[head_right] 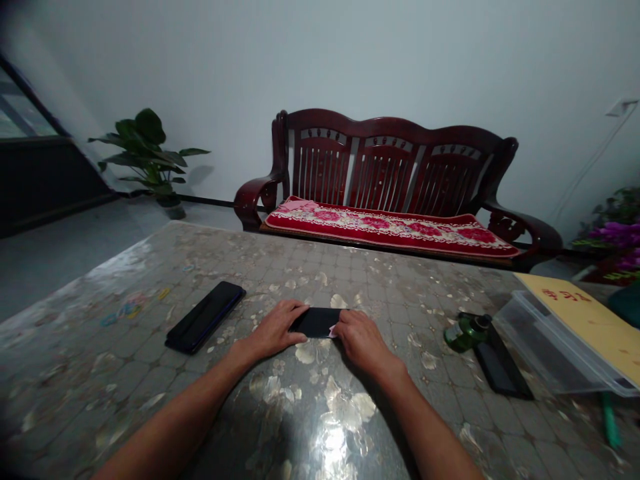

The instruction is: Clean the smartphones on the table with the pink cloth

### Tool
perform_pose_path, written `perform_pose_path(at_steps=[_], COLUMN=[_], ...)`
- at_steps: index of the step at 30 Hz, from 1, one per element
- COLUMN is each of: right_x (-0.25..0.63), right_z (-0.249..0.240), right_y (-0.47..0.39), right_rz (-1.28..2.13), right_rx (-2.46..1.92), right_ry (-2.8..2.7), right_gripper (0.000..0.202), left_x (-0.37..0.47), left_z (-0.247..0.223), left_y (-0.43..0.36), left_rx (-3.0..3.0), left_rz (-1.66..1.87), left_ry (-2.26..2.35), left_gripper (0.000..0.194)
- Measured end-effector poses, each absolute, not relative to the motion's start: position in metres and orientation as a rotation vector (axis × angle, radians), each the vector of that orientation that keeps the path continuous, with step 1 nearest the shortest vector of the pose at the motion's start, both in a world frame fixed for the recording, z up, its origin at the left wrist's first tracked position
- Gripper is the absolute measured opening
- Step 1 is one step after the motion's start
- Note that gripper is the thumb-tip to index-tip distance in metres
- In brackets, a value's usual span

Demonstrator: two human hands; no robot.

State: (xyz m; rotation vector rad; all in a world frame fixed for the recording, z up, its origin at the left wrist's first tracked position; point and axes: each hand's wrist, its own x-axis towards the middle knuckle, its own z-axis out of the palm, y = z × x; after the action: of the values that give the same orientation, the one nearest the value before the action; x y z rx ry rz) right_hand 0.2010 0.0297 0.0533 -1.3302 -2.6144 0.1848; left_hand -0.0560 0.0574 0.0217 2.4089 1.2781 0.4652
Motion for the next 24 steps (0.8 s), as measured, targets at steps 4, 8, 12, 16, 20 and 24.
perform_pose_path(at_steps=[4, 8, 12, 16, 20, 24], right_x=[0.215, 0.195, 0.183, 0.206, 0.226, 0.210], right_z=[0.052, 0.050, 0.049, 0.049, 0.050, 0.051], right_y=[0.030, 0.030, 0.031, 0.033, 0.034, 0.035], right_rz=[0.204, 0.193, 0.180, 0.239, 0.255, 0.252], right_rx=[-1.404, -1.353, -1.308, -1.354, -1.478, -1.454], right_ry=[-2.560, -2.582, -2.598, -2.587, -2.564, -2.555], right_gripper=[0.022, 0.021, 0.021, 0.023, 0.024, 0.024], left_x=[-0.056, -0.055, -0.055, -0.056, -0.056, -0.055], left_z=[0.019, 0.020, 0.021, 0.020, 0.023, 0.024], left_y=[0.058, 0.058, 0.058, 0.058, 0.058, 0.058], left_rx=[2.409, 2.406, 2.408, 2.409, 2.402, 2.399], left_rz=[0.475, 0.459, 0.466, 0.484, 0.454, 0.446], left_ry=[1.278, 1.298, 1.289, 1.277, 1.288, 1.296], left_gripper=[0.061, 0.061, 0.062, 0.062, 0.061, 0.061])
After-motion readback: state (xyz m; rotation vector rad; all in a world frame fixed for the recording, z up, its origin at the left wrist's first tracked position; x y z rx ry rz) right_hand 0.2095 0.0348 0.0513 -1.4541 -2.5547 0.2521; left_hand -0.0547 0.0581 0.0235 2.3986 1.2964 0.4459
